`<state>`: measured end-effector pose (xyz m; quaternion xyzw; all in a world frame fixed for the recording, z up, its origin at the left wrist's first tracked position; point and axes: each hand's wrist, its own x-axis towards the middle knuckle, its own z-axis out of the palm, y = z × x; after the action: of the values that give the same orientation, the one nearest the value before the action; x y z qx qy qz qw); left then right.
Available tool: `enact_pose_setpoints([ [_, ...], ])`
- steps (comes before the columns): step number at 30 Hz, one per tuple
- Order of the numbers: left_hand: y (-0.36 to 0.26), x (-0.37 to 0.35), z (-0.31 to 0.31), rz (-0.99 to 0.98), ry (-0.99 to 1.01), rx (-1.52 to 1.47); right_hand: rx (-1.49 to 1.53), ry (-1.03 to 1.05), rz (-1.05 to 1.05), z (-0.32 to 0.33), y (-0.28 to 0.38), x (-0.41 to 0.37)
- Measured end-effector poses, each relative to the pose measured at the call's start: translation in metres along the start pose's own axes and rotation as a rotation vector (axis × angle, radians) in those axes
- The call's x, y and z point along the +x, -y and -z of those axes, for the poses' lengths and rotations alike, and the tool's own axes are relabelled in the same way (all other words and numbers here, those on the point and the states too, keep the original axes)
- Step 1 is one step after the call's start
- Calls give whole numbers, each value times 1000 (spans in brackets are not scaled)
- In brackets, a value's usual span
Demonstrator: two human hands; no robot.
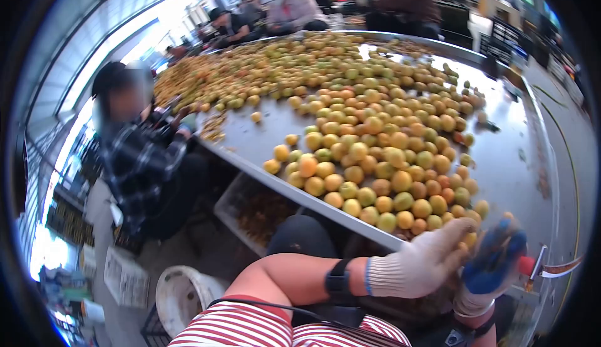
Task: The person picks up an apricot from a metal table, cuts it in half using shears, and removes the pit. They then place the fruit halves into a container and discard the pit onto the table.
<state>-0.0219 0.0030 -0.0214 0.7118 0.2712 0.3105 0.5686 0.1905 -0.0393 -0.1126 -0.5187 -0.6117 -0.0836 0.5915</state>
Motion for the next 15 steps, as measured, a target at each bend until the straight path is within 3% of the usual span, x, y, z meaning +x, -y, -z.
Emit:
enact_pose_setpoints([
  [2, 11, -4, -6, -61, -69, 58, 48, 63, -46, -7, -5, -1],
  [4, 1, -12, 2, -87, -132, 70, 806, -217, -556, -21, 23, 12],
  [6, -22, -20, 16, 172, 28, -54, 876, -249, -628, -33, 16, 15],
  [8, -25, -29, 25, 196, 15, 50, 919, -316, -834, -41, 28, 26],
  [11, -6, -31, 28, 126, -31, 193, 1141, -190, -978, -31, 2, 30],
  [13, 6, -28, 31, 65, 21, 241, 1154, -77, -883, -23, -20, 27],
  [14, -26, -39, 43, 239, 115, 31, 1131, -82, -838, -19, -16, 31],
  [15, -9, -34, 37, 238, 122, 33, 1108, -91, -792, -16, -15, 32],
])
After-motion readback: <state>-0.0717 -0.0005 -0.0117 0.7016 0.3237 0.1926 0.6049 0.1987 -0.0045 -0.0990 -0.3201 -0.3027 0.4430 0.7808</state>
